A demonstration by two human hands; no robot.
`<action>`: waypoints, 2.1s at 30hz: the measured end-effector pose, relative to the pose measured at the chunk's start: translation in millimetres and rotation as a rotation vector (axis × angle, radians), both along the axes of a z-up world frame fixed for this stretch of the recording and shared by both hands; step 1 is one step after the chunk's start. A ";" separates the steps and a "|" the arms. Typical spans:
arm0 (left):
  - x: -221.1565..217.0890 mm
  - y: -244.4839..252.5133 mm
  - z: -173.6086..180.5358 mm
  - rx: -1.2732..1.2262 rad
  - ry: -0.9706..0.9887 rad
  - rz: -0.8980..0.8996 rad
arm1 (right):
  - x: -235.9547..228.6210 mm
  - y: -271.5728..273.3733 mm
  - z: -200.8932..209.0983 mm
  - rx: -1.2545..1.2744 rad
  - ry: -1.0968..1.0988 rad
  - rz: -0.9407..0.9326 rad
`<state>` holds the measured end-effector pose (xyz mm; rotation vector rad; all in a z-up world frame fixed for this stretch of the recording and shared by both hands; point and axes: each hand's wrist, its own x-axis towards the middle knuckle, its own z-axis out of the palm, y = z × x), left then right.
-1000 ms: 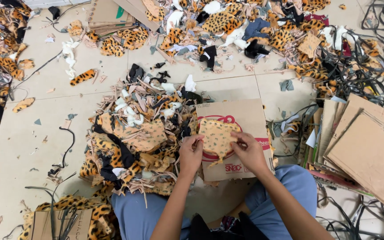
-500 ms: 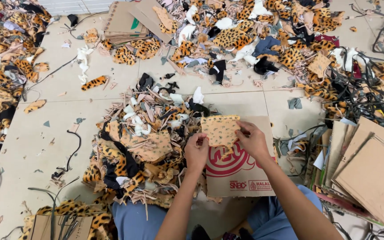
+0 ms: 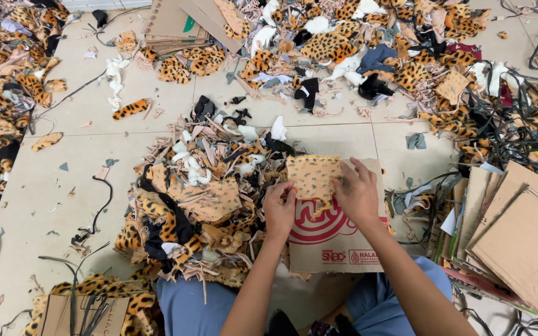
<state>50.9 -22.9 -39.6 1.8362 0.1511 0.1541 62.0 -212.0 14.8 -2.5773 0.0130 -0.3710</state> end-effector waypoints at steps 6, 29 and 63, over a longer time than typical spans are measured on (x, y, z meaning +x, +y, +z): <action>-9.5 -1.7 11.0 -0.015 -0.070 0.060 | -27.2 44.5 -30.9 -0.274 -0.019 0.311; -28.1 105.0 5.4 0.941 -0.097 0.329 | -29.5 54.9 -67.9 -0.358 0.160 0.215; -10.8 2.4 -0.1 -0.782 0.256 0.039 | -44.8 -28.9 -26.3 1.200 0.307 -0.120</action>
